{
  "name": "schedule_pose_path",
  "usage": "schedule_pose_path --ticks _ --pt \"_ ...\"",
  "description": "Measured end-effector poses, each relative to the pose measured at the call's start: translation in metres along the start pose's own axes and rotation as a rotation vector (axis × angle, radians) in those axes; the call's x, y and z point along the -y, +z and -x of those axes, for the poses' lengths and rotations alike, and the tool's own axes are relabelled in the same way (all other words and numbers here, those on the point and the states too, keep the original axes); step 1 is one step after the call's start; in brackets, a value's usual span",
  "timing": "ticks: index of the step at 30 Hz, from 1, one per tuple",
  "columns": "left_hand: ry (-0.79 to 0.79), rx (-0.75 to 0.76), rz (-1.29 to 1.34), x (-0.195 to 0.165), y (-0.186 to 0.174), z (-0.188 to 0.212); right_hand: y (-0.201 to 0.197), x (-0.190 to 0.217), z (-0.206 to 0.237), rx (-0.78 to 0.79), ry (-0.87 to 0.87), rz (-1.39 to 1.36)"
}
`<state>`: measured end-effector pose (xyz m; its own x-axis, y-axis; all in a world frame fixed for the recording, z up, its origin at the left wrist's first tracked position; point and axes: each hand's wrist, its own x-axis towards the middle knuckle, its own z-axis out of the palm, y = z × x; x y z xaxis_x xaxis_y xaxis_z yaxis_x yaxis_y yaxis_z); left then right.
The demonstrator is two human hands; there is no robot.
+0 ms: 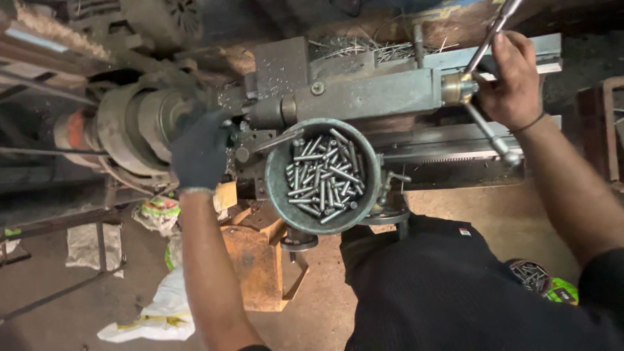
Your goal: The person operates a metal lathe, turning the handwheels to advance the tool and workpiece, and pulls finished machined pins off the part, dropping them into a metal bowl already filled with similar pins. The person repeats this cycle while the lathe runs.
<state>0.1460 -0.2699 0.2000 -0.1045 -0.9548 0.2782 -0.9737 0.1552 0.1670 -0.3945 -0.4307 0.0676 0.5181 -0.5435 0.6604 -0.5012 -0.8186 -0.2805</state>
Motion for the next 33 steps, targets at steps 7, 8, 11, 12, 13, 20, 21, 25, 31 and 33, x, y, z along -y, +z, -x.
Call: schedule_pose_path --ticks 7,8,11,12,13,20,21,25,31,33 --pt "-0.054 0.333 -0.178 0.035 0.036 -0.024 -0.01 -0.01 0.002 0.106 0.102 0.127" --pt "-0.049 0.343 -0.146 0.038 0.037 -0.024 -0.007 -0.013 0.005 0.126 0.101 0.099" --pt "-0.024 0.359 -0.1 0.041 0.036 -0.023 0.006 -0.016 0.019 0.269 0.234 -0.044" --pt "0.004 0.35 -0.122 0.04 0.035 -0.023 0.008 -0.015 0.024 0.327 0.298 -0.103" --pt "0.034 0.338 -0.143 0.04 0.035 -0.023 0.007 -0.012 0.031 0.596 0.525 -0.089" --pt "-0.145 0.47 -0.157 0.031 0.033 -0.027 -0.085 0.021 0.102 0.101 0.894 -1.412" --pt "-0.109 0.434 -0.116 0.029 0.031 -0.029 -0.084 0.02 0.105 0.025 0.92 -1.37" --pt "0.064 0.27 -0.118 0.018 0.022 -0.033 -0.043 0.028 0.108 0.116 0.985 -0.809" --pt "-0.267 0.045 -0.097 0.003 0.024 0.043 0.019 0.059 0.098 0.268 1.231 -0.984" --pt "-0.324 -0.185 -0.03 -0.004 0.042 0.103 0.02 0.068 0.094 0.168 1.328 -1.108"
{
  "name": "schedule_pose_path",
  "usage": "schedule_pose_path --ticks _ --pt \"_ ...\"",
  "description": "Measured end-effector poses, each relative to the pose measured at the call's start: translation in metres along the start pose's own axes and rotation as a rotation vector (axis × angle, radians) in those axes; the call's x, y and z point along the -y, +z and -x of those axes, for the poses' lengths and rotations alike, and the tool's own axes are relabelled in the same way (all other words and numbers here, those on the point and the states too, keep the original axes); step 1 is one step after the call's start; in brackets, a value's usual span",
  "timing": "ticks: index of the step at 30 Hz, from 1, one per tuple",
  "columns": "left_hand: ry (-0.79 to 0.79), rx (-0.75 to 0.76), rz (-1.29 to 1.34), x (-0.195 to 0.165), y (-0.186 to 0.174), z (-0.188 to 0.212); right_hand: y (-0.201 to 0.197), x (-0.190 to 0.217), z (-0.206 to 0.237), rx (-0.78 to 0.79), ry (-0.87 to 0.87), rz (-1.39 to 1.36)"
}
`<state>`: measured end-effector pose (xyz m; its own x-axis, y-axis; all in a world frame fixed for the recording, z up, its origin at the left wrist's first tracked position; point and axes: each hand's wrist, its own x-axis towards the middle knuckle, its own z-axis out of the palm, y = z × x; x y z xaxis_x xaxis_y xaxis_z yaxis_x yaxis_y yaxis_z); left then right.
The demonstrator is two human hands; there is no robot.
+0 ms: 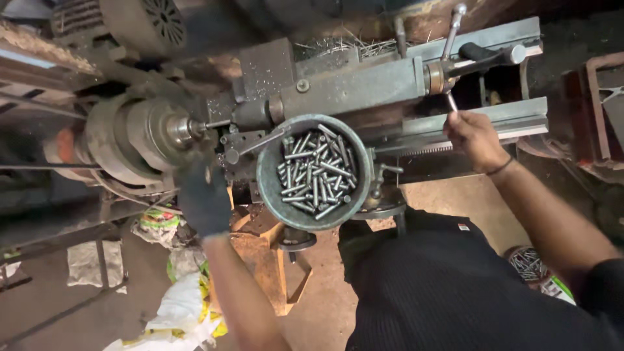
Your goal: The person operates a metal lathe, turning the handwheels to advance the tool and workpiece, and pulls finished machined pins off the part, dropping them into a metal bowl already filled with similar pins. The person repeats this cycle while the lathe runs.
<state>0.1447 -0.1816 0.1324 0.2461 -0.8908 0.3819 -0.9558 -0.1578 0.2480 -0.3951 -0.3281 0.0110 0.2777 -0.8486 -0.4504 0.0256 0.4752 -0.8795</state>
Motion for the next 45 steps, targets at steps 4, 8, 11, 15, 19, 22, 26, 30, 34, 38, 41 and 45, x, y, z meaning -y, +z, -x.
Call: schedule_pose_path --ticks 4,8,11,15,19,22,26,30,34,38,41,45 --pt "-0.183 0.251 0.056 0.024 0.04 0.129 0.007 0.013 0.01 -0.136 0.222 0.031" --pt "-1.413 0.729 1.032 0.01 0.091 0.244 0.009 0.022 0.015 -0.091 0.2 -0.025" --pt "-1.507 0.581 1.26 0.004 0.093 0.277 0.009 0.022 0.012 -0.06 0.176 -0.009" --pt "-1.21 0.574 1.268 -0.024 0.082 0.283 0.005 0.016 0.006 -0.028 0.144 0.004" --pt "-1.282 0.592 0.854 -0.082 0.099 0.271 0.003 0.009 0.004 -0.067 0.117 0.041" --pt "-1.242 0.523 0.645 -0.074 0.091 0.25 0.002 0.005 0.003 -0.093 0.094 0.1" --pt "-1.083 0.373 1.104 -0.043 0.046 0.226 0.001 0.002 0.003 -0.072 0.046 0.101" --pt "-0.967 0.358 1.183 -0.066 0.014 0.21 0.0 -0.003 0.003 -0.11 0.018 0.101" --pt "-1.008 0.354 0.558 -0.111 0.007 0.185 0.001 -0.007 0.003 -0.097 -0.061 0.117" --pt "-1.026 0.394 0.194 -0.139 0.01 0.182 0.004 -0.007 0.005 -0.122 -0.085 0.227" --pt "-0.933 0.337 0.103 -0.131 0.023 0.204 0.006 -0.001 0.008 -0.116 -0.096 0.244" --pt "-0.876 0.295 -0.087 -0.085 0.062 0.246 0.007 0.019 0.012 -0.085 -0.053 0.395"
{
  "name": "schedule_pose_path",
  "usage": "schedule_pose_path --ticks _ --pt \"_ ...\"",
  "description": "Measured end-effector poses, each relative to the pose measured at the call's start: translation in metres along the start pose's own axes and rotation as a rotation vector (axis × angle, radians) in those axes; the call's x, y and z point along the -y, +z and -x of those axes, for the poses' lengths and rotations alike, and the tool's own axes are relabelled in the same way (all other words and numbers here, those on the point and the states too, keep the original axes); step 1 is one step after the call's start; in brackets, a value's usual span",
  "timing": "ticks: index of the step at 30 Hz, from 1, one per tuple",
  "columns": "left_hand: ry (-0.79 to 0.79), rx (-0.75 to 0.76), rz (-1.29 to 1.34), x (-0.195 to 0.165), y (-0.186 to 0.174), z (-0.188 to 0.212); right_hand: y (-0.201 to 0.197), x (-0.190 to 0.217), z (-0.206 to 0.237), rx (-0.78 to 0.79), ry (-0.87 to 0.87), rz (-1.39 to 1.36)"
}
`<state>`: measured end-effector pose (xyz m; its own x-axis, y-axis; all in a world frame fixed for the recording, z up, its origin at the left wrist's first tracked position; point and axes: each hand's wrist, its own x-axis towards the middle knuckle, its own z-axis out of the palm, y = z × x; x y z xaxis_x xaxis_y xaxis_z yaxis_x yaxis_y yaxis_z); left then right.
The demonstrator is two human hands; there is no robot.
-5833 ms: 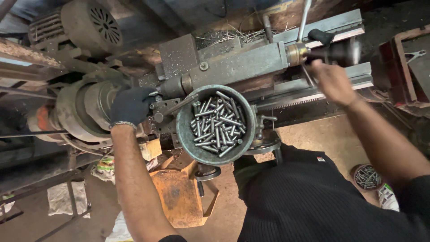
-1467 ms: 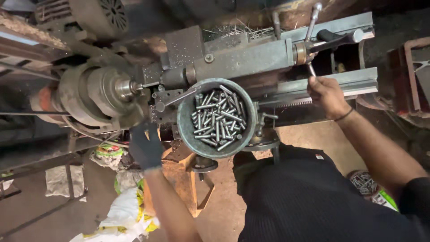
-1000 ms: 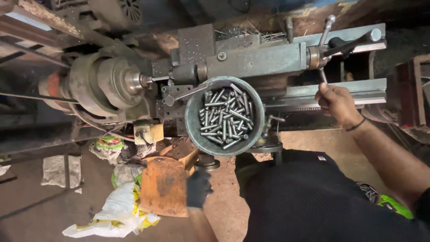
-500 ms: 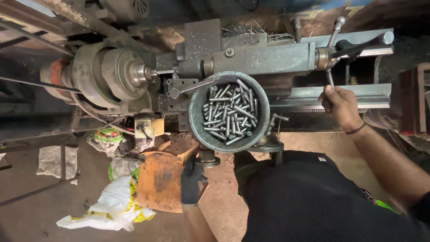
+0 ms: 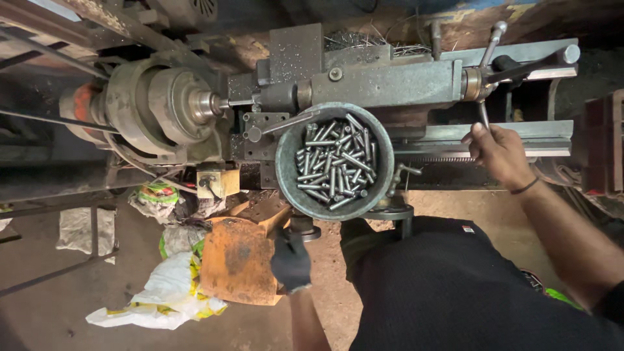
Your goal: The person operates a metal lathe, turning the handwheels to advance the tool and workpiece, and pulls finished machined pins off the part, dropping them into a metal bowl already filled with similar pins. The person repeats this cycle while the lathe runs.
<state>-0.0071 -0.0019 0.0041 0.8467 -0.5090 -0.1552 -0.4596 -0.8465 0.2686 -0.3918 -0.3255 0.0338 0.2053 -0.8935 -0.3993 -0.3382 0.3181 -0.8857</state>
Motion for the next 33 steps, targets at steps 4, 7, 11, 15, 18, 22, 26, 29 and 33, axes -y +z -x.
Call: schedule_pose_path --ticks 4,7,11,15,18,22,26,29,33 --pt "-0.019 -0.042 0.78 0.022 0.058 -0.027 0.0 0.009 -0.002 -0.063 0.038 0.215" --pt "-0.436 0.147 1.249 0.015 0.09 -0.002 0.005 -0.005 0.0 -0.233 -0.146 0.375" --pt "-0.357 0.066 1.31 0.026 0.084 0.026 0.003 -0.037 -0.018 -0.277 -0.36 0.508" --pt "0.553 -0.458 0.372 0.04 0.048 0.009 0.002 -0.041 -0.107 -0.292 -0.615 0.497" --pt "0.512 -0.59 0.112 0.025 0.02 -0.004 -0.027 -0.017 -0.189 -0.421 -0.807 0.327" --pt "0.338 -0.491 0.101 -0.018 -0.027 -0.011 -0.081 0.003 -0.222 -0.502 -0.938 -0.049" --pt "0.268 -0.455 0.346 -0.076 -0.088 -0.006 -0.096 -0.003 -0.186 -0.474 -0.964 -0.072" --pt "0.616 -0.463 0.378 -0.13 -0.142 -0.007 -0.08 0.002 -0.156 -0.39 -0.887 -0.082" --pt "0.948 -0.245 0.186 -0.208 -0.181 -0.012 -0.048 0.009 -0.107 -0.183 -0.577 0.039"
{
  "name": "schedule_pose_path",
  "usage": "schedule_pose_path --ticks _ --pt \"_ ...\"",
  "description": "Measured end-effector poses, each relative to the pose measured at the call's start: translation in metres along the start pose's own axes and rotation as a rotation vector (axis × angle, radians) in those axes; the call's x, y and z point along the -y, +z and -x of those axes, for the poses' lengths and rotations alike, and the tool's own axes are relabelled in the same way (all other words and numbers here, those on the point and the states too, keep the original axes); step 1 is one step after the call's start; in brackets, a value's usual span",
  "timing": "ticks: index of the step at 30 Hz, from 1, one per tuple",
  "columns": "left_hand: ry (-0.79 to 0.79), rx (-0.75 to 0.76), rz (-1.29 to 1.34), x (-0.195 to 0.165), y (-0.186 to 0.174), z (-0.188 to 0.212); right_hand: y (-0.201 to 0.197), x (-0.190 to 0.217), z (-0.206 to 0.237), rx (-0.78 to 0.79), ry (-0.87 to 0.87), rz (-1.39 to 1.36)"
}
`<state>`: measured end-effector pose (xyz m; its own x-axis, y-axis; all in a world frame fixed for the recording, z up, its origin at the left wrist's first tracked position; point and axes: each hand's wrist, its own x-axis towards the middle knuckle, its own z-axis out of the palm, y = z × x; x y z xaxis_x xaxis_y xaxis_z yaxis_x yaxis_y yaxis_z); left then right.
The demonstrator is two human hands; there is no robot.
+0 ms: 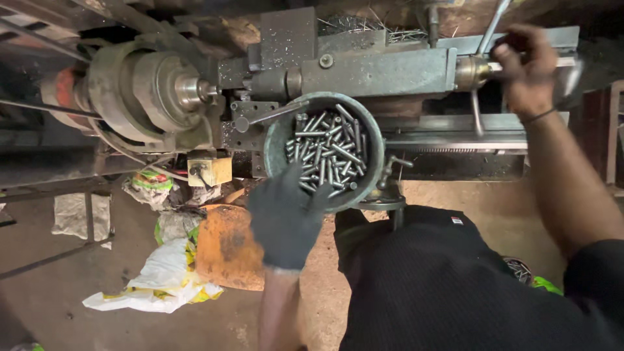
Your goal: The person operates a metal lathe, turning the handwheels to advance the tool and workpiece, and pulls finished machined pins off the part, dropping them into a metal bowl already filled with similar pins. The person repeats this cycle while the lathe runs.
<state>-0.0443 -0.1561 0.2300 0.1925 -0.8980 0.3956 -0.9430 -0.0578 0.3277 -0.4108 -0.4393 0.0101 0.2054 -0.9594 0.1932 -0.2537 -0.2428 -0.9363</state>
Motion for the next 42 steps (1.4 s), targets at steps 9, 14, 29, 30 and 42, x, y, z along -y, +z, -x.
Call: schedule_pose_path --ticks 9,14,29,30,42 --pt "0.088 0.669 -0.368 -0.026 0.019 -0.044 0.029 0.044 0.009 0.067 -0.309 0.233" --pt "-0.058 0.568 -0.02 0.0 0.022 -0.043 0.036 0.036 0.014 0.092 -0.245 0.141" --pt "-0.095 0.435 0.36 0.021 0.03 -0.052 0.06 0.038 0.027 -0.051 -0.113 0.14" --pt "-0.076 0.422 0.379 0.02 0.028 -0.052 0.06 0.04 0.028 -0.047 -0.11 0.143" --pt "-0.837 -0.14 1.391 0.082 -0.025 -0.096 0.056 0.058 0.036 -0.008 -0.006 0.338"
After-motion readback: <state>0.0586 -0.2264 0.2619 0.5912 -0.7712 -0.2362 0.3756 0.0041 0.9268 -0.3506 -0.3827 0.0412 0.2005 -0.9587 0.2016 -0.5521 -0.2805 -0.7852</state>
